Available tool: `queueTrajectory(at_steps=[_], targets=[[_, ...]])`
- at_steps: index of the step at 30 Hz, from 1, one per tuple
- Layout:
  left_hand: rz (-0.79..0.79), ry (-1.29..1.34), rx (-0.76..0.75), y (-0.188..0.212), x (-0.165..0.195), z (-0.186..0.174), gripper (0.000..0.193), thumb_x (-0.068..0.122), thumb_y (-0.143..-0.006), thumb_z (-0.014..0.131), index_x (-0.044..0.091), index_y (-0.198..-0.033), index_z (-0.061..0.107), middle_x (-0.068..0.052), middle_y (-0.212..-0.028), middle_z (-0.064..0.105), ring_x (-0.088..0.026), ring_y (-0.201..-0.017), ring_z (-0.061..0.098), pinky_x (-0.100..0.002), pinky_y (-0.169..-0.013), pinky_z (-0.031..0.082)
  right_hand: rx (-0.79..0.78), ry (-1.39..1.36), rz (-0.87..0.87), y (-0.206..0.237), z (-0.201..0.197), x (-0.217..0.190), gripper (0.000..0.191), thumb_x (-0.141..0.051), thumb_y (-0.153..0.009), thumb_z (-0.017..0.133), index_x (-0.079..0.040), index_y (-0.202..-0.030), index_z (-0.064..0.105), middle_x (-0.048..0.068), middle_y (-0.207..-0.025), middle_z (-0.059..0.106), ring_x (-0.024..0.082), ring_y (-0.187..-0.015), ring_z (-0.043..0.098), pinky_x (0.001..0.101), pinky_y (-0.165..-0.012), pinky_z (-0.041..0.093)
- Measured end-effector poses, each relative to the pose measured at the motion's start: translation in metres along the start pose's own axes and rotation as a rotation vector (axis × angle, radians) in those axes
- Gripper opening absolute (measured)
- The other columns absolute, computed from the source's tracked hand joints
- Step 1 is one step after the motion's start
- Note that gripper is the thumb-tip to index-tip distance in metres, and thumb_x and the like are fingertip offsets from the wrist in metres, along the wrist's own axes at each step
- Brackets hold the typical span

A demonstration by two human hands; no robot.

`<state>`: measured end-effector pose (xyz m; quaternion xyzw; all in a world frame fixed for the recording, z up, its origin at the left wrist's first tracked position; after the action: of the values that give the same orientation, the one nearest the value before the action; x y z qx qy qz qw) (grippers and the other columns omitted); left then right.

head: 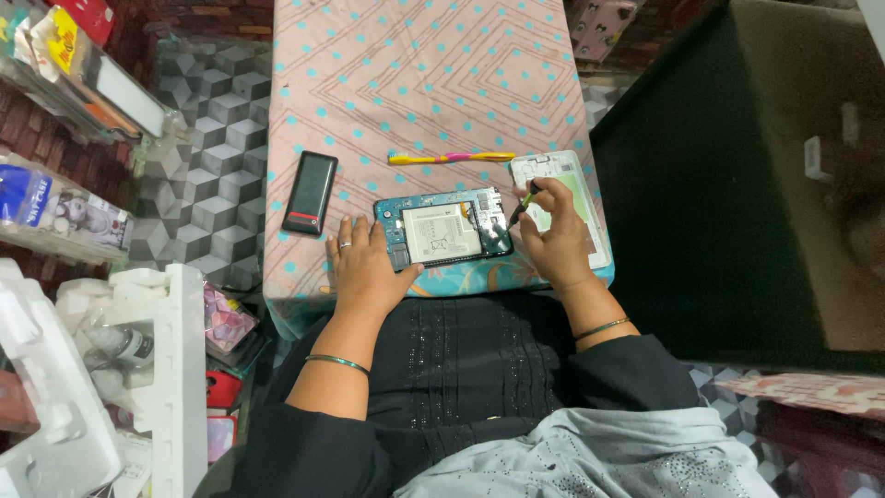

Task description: The person works on a disassembled phone lying on a small table, holding the chassis steady with one hand while using a screwdriver with the other to work on the internal board and components. They then pick up a toothbrush and brush the board and its parts, and set the screwdriver on the phone's back cover.

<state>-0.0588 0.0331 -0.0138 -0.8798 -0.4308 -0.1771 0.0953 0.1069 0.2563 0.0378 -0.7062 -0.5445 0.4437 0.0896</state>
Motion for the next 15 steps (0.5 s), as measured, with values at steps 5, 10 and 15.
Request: queueTrajectory(at_steps=[5, 10, 15], targets=[[-0.003, -0.008, -0.012, 0.0, -0.001, 0.001, 0.098, 0.052, -0.07, 0.085, -0.002, -0.143, 0.049, -0.022, -0.156, 0.038, -0.037, -0.151, 0.021, -0.055, -0.122, 0.013, 0.091, 0.127, 0.021, -0.002, 0.008, 0.003, 0.062, -0.002, -0.085, 0.083, -0.011, -0.135, 0.047, 0.013, -0.102, 0.068, 0.028, -0.1, 0.07, 0.0397, -0.086, 0.055], [-0.003, -0.015, -0.012, 0.0, -0.001, 0.001, 0.098, 0.053, -0.07, 0.085, -0.002, -0.143, 0.05, -0.022, -0.156, 0.038, -0.037, -0.151, 0.021, -0.055, -0.121, 0.014, 0.09, -0.022, 0.115, -0.003, 0.006, 0.006, 0.063, -0.002, -0.084, 0.08, -0.009, -0.133, 0.043, 0.011, -0.106, 0.068, 0.027, -0.104, 0.07, 0.037, -0.08, 0.056], [0.001, -0.02, -0.016, -0.001, -0.001, 0.003, 0.098, 0.053, -0.071, 0.085, -0.003, -0.143, 0.049, -0.022, -0.156, 0.038, -0.037, -0.151, 0.021, -0.055, -0.122, 0.013, 0.018, -0.042, -0.031, 0.001, -0.002, -0.003, 0.059, 0.003, -0.092, 0.073, -0.008, -0.14, 0.039, 0.011, -0.119, 0.073, 0.029, -0.116, 0.071, 0.0397, -0.098, 0.054]])
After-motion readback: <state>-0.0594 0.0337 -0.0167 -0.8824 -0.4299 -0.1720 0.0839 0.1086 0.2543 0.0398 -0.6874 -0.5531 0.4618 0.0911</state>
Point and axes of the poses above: each hand's wrist, its own y-axis away from the middle knuckle, its own z-axis out of the palm, x = y × z, the point moved 6 cm from there along -y, towards the middle knuckle
